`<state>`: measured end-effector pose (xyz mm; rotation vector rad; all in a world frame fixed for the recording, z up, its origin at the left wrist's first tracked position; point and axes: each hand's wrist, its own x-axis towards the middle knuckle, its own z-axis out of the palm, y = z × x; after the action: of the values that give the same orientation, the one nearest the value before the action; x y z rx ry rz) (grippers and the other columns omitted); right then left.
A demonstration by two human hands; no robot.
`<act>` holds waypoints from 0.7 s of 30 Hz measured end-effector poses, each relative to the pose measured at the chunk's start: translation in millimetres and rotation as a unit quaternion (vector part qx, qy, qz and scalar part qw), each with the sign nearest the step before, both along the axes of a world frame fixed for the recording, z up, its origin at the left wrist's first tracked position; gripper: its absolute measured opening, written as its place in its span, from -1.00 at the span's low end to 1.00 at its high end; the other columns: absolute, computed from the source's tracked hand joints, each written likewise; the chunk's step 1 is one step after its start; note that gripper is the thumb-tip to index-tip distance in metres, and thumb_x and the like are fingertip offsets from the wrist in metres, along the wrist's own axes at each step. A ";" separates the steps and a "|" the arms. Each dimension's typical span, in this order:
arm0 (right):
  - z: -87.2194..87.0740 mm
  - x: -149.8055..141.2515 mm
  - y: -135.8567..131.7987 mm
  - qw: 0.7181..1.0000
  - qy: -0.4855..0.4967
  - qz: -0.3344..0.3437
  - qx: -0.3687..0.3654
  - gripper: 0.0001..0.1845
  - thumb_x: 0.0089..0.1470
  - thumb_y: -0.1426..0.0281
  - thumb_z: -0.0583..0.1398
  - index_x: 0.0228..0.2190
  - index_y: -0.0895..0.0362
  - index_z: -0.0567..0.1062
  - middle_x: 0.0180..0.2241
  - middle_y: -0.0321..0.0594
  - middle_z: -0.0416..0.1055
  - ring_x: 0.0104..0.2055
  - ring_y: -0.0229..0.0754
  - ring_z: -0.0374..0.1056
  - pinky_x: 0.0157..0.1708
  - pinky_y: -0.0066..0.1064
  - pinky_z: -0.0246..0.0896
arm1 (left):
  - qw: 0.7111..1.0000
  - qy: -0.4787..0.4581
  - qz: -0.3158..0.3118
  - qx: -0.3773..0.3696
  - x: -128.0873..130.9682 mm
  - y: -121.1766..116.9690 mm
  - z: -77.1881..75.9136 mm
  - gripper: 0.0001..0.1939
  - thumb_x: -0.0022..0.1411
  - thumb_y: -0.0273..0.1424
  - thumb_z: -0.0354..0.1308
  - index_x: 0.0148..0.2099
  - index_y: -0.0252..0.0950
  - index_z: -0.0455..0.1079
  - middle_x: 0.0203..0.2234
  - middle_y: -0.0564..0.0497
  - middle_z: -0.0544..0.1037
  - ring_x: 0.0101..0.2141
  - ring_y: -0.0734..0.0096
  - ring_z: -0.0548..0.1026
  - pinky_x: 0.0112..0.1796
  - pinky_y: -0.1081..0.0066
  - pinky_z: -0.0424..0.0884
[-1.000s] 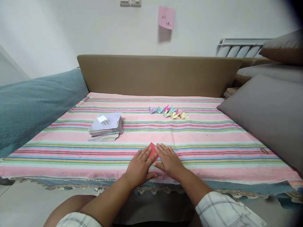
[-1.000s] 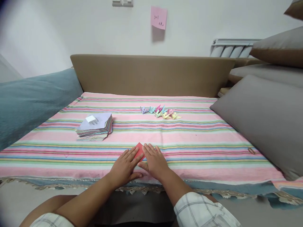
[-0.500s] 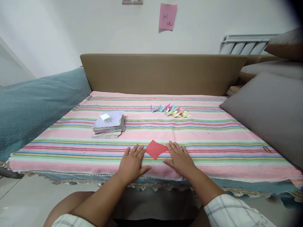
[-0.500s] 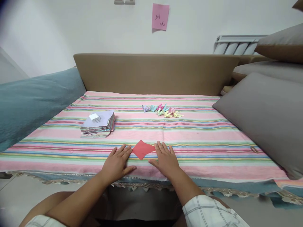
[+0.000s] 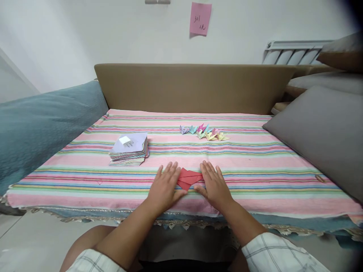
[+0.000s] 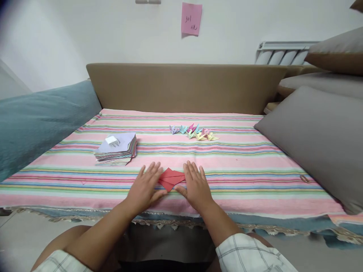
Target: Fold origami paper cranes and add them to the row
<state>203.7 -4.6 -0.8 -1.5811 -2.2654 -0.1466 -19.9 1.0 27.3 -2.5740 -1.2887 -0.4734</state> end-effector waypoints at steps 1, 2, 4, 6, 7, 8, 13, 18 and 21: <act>0.5 -4.8 -0.2 0.999 0.006 0.025 0.023 -0.08 0.10 -0.13 -0.19 0.22 0.34 -0.01 0.25 0.07 -0.07 0.30 0.03 -0.21 0.23 0.00 -0.34 | 1.000 0.015 -0.021 -0.016 7.7 -1.3 -2.8 -0.21 0.15 0.05 -0.04 0.26 -0.39 0.03 0.23 -0.21 0.08 0.23 0.04 0.01 0.17 0.02 -0.10; 0.6 -10.2 -0.4 0.998 0.013 0.051 0.039 -0.07 0.10 -0.12 -0.21 0.21 0.36 -0.01 0.24 0.08 -0.04 0.30 0.03 -0.19 0.23 0.00 -0.33 | 0.999 0.023 -0.035 -0.031 15.2 -2.4 -6.6 -0.15 0.13 0.07 -0.04 0.28 -0.41 -0.01 0.24 -0.21 0.06 0.23 0.03 -0.01 0.18 0.04 -0.12; -0.4 -21.6 -0.6 0.993 0.023 0.108 0.045 -0.07 0.11 -0.11 -0.24 0.21 0.39 -0.03 0.22 0.09 0.02 0.29 0.01 -0.15 0.23 -0.01 -0.33 | 0.997 0.029 -0.047 -0.054 27.6 -4.0 -15.6 -0.12 0.12 0.07 -0.06 0.30 -0.43 -0.07 0.25 -0.20 0.03 0.25 0.04 -0.06 0.19 0.06 -0.17; -3.2 -31.6 -0.4 0.988 0.026 0.149 0.031 -0.05 0.11 -0.12 -0.26 0.21 0.41 -0.05 0.22 0.09 0.02 0.29 0.01 -0.14 0.24 -0.01 -0.34 | 0.995 0.038 -0.053 -0.071 35.4 -3.9 -24.4 -0.14 0.12 0.02 -0.05 0.31 -0.41 -0.10 0.25 -0.20 0.04 0.25 0.04 -0.07 0.20 0.07 -0.21; -5.1 -35.6 -0.1 0.986 0.025 0.160 0.022 -0.03 0.09 -0.14 -0.25 0.21 0.42 -0.06 0.22 0.10 0.00 0.29 0.02 -0.16 0.24 -0.01 -0.33 | 0.994 0.044 -0.058 -0.077 37.6 -3.3 -28.0 -0.14 0.12 0.01 -0.04 0.32 -0.39 -0.12 0.25 -0.20 0.03 0.25 0.03 -0.07 0.19 0.07 -0.22; -7.2 -38.7 0.1 0.985 0.024 0.167 0.015 -0.01 0.07 -0.16 -0.24 0.21 0.41 -0.06 0.23 0.10 -0.03 0.30 0.02 -0.18 0.24 -0.02 -0.31 | 0.994 0.047 -0.060 -0.081 39.0 -2.6 -30.9 -0.14 0.11 -0.01 -0.03 0.33 -0.37 -0.15 0.26 -0.19 0.03 0.25 0.02 -0.07 0.19 0.07 -0.22; -17.1 -42.1 0.0 0.988 0.022 0.150 -0.003 0.01 0.02 -0.19 -0.15 0.23 0.32 -0.08 0.26 0.10 -0.13 0.30 0.08 -0.25 0.20 0.01 -0.18 | 0.991 0.046 -0.070 -0.104 39.4 0.4 -36.9 -0.11 0.10 -0.06 0.00 0.34 -0.36 -0.24 0.27 -0.18 -0.02 0.26 0.05 -0.12 0.19 0.11 -0.24; -25.3 -36.4 -0.8 0.993 0.011 0.113 -0.011 -0.01 0.05 -0.15 -0.12 0.24 0.32 -0.14 0.26 0.14 -0.13 0.31 0.08 -0.25 0.19 0.03 -0.16 | 0.989 0.027 -0.068 -0.125 37.5 1.4 -38.5 -0.11 0.07 -0.04 0.02 0.32 -0.38 -0.13 0.27 -0.18 -0.01 0.25 0.05 -0.07 0.19 0.12 -0.19; -27.8 -31.2 -1.5 0.995 0.001 0.090 -0.031 -0.03 0.07 -0.13 -0.12 0.24 0.35 -0.12 0.26 0.14 -0.12 0.31 0.06 -0.24 0.20 -0.01 -0.19 | 0.989 0.013 -0.069 -0.127 36.6 1.9 -39.5 -0.13 0.04 -0.06 0.05 0.30 -0.38 -0.06 0.24 -0.17 0.08 0.24 0.06 -0.02 0.19 0.13 -0.15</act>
<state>172.5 -6.1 -28.6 -1.3955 -2.4196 -0.0265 16.7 2.9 -12.2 -2.8842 -1.2380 -0.3141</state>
